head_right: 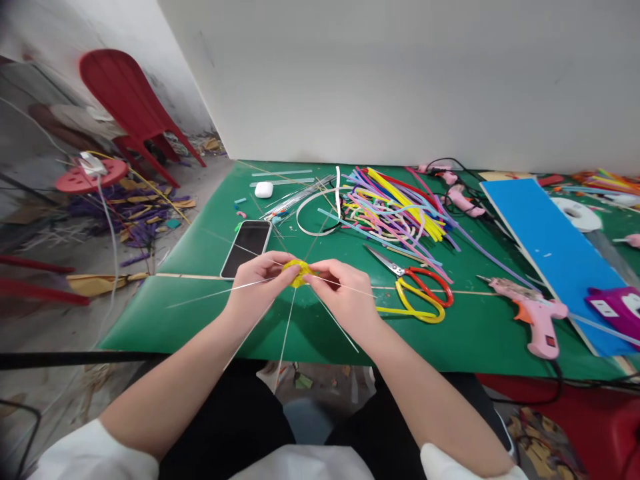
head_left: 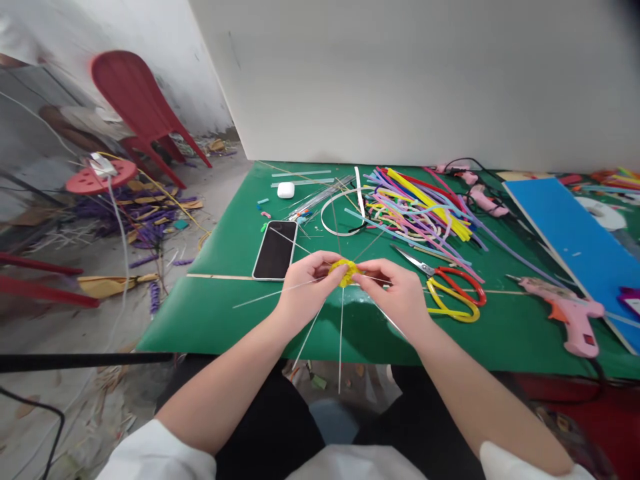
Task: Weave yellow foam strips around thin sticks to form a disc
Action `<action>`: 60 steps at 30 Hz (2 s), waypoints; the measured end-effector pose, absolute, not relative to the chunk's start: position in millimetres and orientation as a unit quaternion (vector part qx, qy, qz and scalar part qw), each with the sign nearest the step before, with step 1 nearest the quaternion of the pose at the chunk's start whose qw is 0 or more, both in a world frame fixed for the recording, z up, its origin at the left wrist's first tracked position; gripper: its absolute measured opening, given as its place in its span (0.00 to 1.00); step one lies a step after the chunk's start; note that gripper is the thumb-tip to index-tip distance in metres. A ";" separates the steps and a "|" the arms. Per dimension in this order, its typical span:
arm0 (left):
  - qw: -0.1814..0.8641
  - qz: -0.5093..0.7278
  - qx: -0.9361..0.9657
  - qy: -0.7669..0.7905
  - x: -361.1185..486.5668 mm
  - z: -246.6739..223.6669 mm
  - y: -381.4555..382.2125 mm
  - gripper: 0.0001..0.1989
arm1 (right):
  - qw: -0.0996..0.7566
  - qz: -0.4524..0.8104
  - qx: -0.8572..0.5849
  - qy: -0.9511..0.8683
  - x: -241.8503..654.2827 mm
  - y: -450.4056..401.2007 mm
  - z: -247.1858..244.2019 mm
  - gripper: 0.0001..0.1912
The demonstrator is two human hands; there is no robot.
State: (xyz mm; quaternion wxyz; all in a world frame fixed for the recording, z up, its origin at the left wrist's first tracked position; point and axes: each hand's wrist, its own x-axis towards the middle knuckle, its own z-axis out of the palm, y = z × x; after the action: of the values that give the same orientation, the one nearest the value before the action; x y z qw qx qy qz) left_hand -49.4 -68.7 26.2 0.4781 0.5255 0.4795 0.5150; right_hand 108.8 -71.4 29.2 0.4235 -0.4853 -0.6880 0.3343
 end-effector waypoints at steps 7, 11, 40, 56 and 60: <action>0.460 0.526 0.522 0.488 -43.6 23.9 -71.7 0.08 | 0.447 0.339 -0.487 -0.669 106.4 -72.6 25.8 0.07; 0.452 0.527 0.527 0.490 -42.1 22.0 -73.3 0.08 | 0.452 0.387 -0.487 -0.640 107.8 -70.4 24.9 0.07; 0.696 0.214 0.597 0.337 -117.5 45.6 -45.7 0.22 | 0.294 0.545 -0.469 -0.629 140.3 -54.4 49.2 0.12; 0.534 0.091 0.740 0.399 -74.7 34.9 -56.3 0.11 | 0.170 0.537 -0.435 -0.703 128.6 -57.3 33.9 0.09; 0.511 0.099 0.749 0.410 -71.3 36.5 -59.4 0.11 | 0.171 0.526 -0.438 -0.709 127.9 -58.0 33.7 0.08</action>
State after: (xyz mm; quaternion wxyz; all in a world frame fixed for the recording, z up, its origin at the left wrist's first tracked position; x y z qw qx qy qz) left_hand -71.3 -59.4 36.5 0.5110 0.7489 0.4101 0.0993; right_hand 127.9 -58.0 33.7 0.1711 -0.4377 -0.7085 0.5265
